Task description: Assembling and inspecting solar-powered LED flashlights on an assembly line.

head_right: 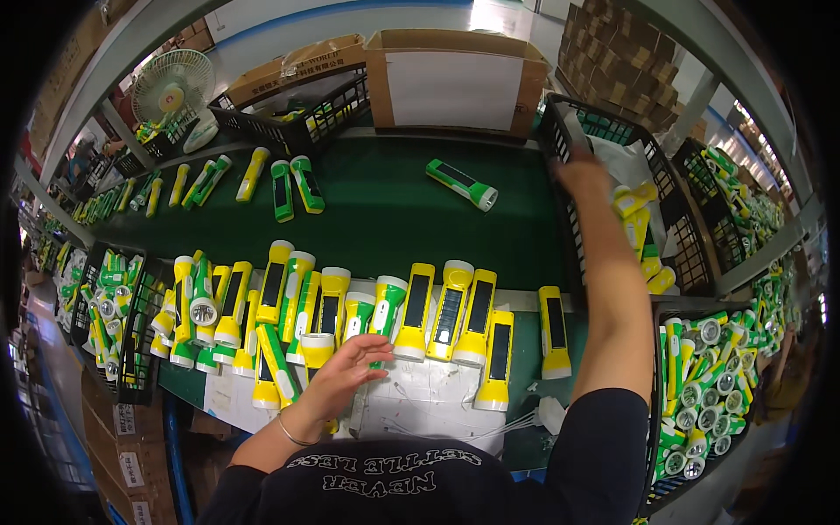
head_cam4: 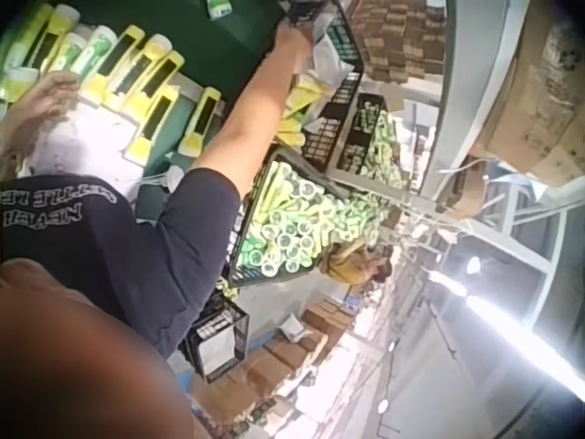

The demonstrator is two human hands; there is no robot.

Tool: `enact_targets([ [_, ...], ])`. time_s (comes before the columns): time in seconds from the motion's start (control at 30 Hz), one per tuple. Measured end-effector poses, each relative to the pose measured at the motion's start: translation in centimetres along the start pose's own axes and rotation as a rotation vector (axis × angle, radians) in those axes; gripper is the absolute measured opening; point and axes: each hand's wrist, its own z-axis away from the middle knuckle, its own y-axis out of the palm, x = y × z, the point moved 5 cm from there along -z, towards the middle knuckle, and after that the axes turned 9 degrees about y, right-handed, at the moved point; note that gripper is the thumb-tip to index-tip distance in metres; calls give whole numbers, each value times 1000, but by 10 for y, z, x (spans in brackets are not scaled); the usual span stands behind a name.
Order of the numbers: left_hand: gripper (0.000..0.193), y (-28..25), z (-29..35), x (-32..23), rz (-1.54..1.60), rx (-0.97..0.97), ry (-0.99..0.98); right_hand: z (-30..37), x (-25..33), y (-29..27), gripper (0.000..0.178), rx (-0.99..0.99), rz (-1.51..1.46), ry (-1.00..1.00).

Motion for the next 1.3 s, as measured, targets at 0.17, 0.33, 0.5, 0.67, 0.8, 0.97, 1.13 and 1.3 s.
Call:
enact_targets([
  [0.17, 47, 10, 4, -6, -32, 84, 34, 79, 85, 102, 78, 352, 36, -261],
  [0.33, 46, 3, 23, -7, -42, 54, 46, 92, 84, 94, 63, 258, -173, -181],
  [0.5, 51, 13, 24, -41, -893, -93, 430, 116, 70, 34, 41, 499, -931, -128],
  [0.67, 74, 42, 15, -70, -1546, -32, 553, 243, 76, -46, 22, 933, -949, -410],
  [0.8, 57, 44, 8, -26, -935, 278, 151, 323, 58, -15, 25, 1223, -708, -308],
  [0.97, 43, 33, 26, 55, -89, 216, -240, 351, 37, 12, 34, 1204, -932, -133],
  [1.13, 40, 32, 31, 61, 492, 114, -394, 356, 22, 14, 29, 972, -1286, -83],
  [1.3, 41, 15, 26, 69, 437, -138, -343, 383, 12, 18, 23, 1030, -1220, -54],
])
